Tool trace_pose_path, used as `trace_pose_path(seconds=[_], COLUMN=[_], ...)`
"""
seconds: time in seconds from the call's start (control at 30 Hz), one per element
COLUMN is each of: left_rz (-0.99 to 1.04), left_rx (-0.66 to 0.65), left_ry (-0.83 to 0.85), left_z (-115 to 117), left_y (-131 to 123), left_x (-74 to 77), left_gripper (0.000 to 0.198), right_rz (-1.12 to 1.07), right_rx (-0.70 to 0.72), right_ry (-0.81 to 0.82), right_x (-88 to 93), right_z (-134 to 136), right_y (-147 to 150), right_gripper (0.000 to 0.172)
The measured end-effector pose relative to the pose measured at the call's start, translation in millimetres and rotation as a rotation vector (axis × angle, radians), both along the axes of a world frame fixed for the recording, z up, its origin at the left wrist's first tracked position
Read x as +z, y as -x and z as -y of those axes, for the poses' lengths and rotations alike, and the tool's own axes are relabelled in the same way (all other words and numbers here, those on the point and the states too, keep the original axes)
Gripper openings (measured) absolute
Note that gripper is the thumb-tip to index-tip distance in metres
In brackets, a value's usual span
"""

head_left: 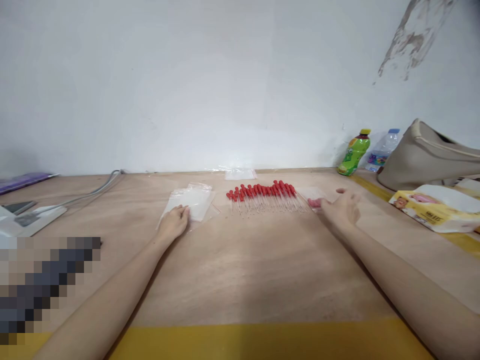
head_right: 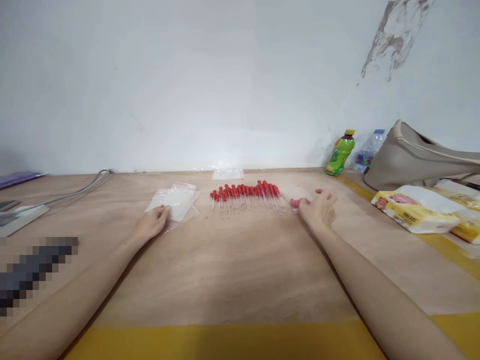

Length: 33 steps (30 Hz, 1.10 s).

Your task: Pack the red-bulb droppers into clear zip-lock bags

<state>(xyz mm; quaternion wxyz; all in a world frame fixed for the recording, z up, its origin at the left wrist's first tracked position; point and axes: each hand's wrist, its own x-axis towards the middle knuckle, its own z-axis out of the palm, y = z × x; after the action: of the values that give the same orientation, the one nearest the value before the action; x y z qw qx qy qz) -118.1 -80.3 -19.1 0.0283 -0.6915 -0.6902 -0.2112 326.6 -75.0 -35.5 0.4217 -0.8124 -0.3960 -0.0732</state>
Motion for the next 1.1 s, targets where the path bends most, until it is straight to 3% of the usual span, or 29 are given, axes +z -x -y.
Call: trace_pose_path(seconds=[0.13, 0.2, 0.3, 0.4, 0.57, 0.7, 0.8, 0.97, 1.03, 1.1], left_rz=[0.008, -0.001, -0.004, -0.051, -0.084, -0.096, -0.112, -0.085, -0.068, -0.057], left_rx=[-0.118, -0.281, -0.675, -0.855, -0.879, -0.865, -0.854, -0.847, -0.845, -0.842], left_ry=[-0.091, -0.082, 0.009, 0.152, 0.222, 0.219, 0.217, 0.176, 0.153, 0.146], left_z=[13, 26, 50, 67, 71, 70, 70, 69, 68, 68], left_y=[-13, -27, -50, -67, -74, -74, -76, -76, -76, -77], left_x=[8.6, 12.8, 13.5, 6.7, -1.5, 1.5, 2.5, -1.5, -3.0, -3.7], left_gripper=[0.036, 0.036, 0.039, 0.044, 0.051, 0.042, 0.040, 0.040, 0.040, 0.041], right_rz=[0.171, 0.245, 0.342, 0.429, 0.492, 0.413, 0.322, -0.087, -0.341, -0.537], right_rx=[0.323, 0.481, 0.594, 0.609, 0.490, 0.533, 0.567, 0.779, 0.886, 0.898], right_ry=[0.022, 0.017, 0.033, 0.100, 0.211, 0.295, 0.217, -0.181, -0.296, -0.306], right_x=[10.6, 13.8, 20.2, 27.7, 29.3, 28.2, 36.9, 49.4, 43.6, 31.9], right_z=[6, -1, -23, -51, -86, -99, -99, -69, -45, -20], right_y=[32, 46, 63, 76, 89, 90, 89, 83, 82, 81], right_gripper=[0.021, 0.021, 0.026, 0.030, 0.033, 0.030, 0.025, 0.025, 0.030, 0.035])
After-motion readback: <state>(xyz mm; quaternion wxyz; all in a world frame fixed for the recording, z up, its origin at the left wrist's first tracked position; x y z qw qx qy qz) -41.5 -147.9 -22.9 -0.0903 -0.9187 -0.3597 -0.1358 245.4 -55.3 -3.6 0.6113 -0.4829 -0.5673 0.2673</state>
